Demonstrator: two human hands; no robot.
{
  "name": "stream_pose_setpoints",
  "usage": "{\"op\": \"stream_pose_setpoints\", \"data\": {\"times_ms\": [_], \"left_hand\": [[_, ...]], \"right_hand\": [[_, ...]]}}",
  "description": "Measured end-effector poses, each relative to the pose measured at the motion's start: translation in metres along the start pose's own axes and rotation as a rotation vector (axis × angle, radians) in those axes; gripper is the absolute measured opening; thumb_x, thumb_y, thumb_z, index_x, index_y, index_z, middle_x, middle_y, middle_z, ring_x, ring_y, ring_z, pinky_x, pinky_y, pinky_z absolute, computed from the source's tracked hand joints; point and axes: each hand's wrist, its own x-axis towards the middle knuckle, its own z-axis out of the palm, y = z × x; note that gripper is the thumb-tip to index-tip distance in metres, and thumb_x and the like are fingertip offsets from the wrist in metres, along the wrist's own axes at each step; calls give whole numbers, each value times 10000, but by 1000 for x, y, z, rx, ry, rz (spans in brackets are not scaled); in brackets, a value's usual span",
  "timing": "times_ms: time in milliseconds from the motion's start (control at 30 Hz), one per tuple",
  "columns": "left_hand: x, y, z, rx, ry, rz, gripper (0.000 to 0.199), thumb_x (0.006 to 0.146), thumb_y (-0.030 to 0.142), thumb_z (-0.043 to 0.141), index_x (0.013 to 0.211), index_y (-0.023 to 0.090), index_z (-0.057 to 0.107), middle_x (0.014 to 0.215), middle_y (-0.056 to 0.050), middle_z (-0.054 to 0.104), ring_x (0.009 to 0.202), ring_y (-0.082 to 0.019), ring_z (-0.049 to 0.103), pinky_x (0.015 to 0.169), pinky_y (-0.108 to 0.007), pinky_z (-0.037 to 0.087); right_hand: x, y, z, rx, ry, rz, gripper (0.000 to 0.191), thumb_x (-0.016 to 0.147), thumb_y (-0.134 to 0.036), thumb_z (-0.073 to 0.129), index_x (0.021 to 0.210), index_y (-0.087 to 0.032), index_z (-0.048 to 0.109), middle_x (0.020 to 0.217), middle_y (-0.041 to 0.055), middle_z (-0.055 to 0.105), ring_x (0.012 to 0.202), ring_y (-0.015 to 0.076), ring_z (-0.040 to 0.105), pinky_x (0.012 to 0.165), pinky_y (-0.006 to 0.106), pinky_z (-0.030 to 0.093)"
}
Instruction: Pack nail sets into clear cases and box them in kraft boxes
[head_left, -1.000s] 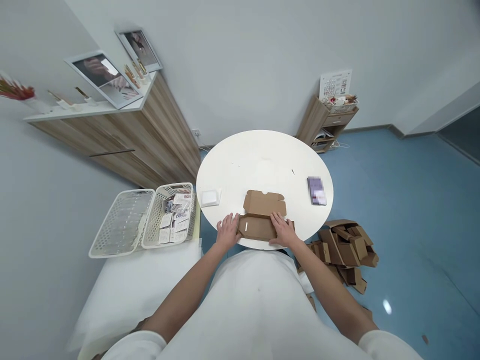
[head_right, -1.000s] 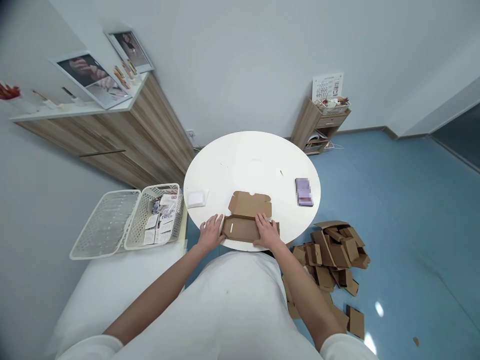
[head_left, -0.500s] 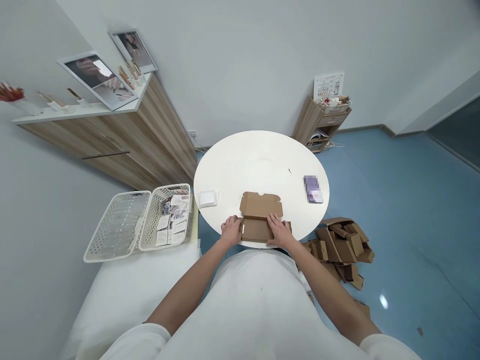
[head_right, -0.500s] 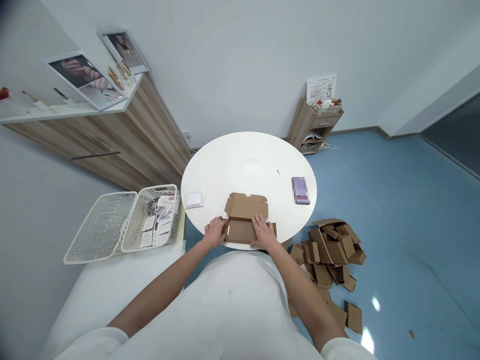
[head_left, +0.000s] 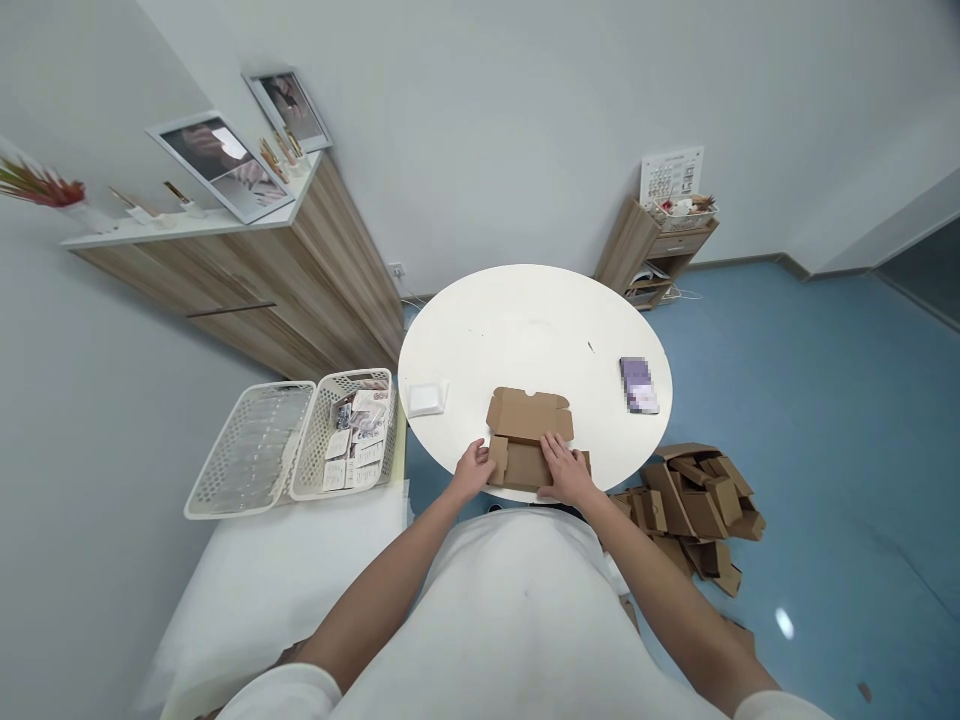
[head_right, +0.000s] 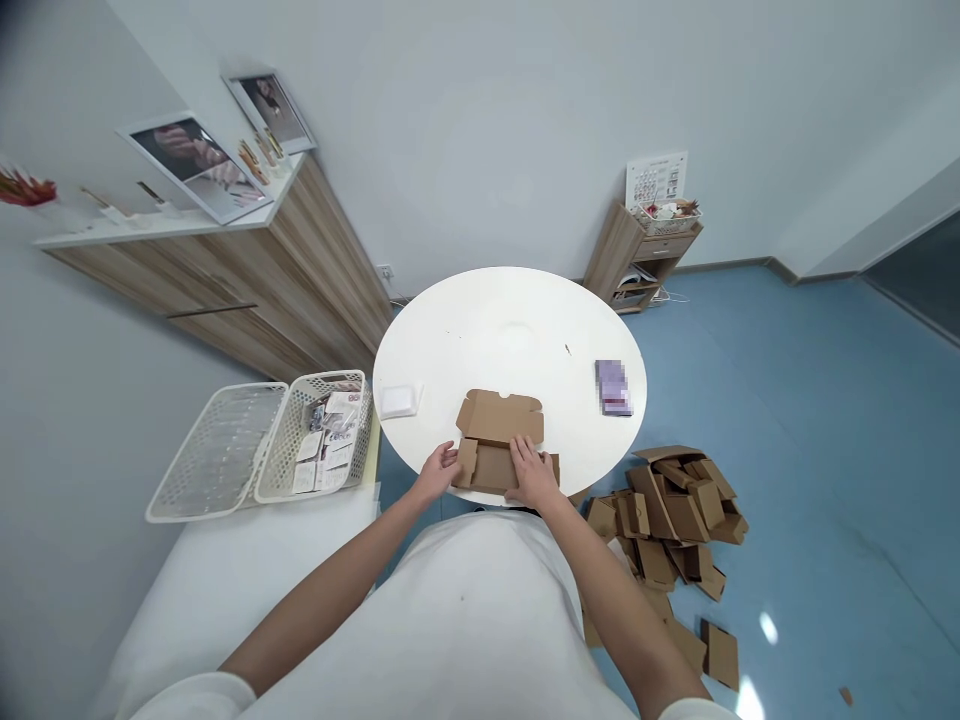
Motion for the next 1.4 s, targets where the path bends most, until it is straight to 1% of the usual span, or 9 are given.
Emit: {"op": "stream_pose_setpoints", "data": {"times_ms": [100,200,300,400,733,933,1067,1233,1400], "left_hand": [[0,1,1,78,-25,15,415,784,216,430,1194,154,406,1151,-93,569,996,-152,566,789,-251,456],[0,2,0,287,-65,36,308,797,288,420,1068,167,504,1044,-81,625,916,-180,594,732,-272,449],[1,4,-3,460,-80,24,292,809,344,390,987,158,528,976,-97,640,877,-205,599,683,-283,431],[3,6,-5,544,-107,6,298,815,361,365,959,152,521,957,-106,637,860,-209,597,651,-275,416],[18,9,-10,600,-187,-21,362,826,446,314,906,160,521,964,-99,629,839,-205,590,628,-259,409],[24,11,-15,666,-213,1,329,831,405,315,891,161,528,947,-105,630,848,-211,590,647,-272,411],[24,14,-15,723,-201,2,278,819,348,351,933,156,516,952,-120,621,877,-236,583,666,-299,411],[22,18,-7,760,-167,-42,235,815,237,344,983,163,490,933,-118,620,868,-242,585,654,-311,413],[22,21,-2,741,-131,-64,249,842,273,317,976,157,493,901,-125,620,855,-257,584,644,-326,410]], "right_hand": [[0,-3,1,-5,-2,0,1037,597,-449,646,1377,-220,1,1455,99,64,1326,262,15,988,472,163],[-1,-5,2,-5,-11,-10,1037,589,-449,650,1377,-220,15,1457,95,48,1325,262,22,987,473,164],[-3,-7,2,3,-14,-15,1050,580,-440,656,1376,-213,9,1457,91,42,1326,251,20,991,466,160],[-3,-8,1,8,-13,-9,1065,570,-434,664,1376,-198,8,1454,105,54,1326,248,16,994,467,150],[-3,-5,-8,-37,-105,-56,1188,496,-497,677,1373,-186,-61,1454,122,-26,1321,292,-31,996,510,108],[-2,-2,-6,-61,-135,-95,1226,480,-489,690,1370,-165,-90,1454,123,-25,1319,302,-50,992,495,146],[-1,-5,-5,-76,-127,-82,1190,506,-425,693,1371,-169,-85,1455,116,-9,1323,278,-33,994,477,164],[-3,-11,-9,-85,-129,-57,1133,541,-356,687,1374,-172,-59,1456,103,4,1327,252,-6,993,460,178],[-2,-8,-16,-99,-130,-42,1081,579,-346,669,1375,-201,-48,1458,86,3,1327,258,6,990,459,181]]}}
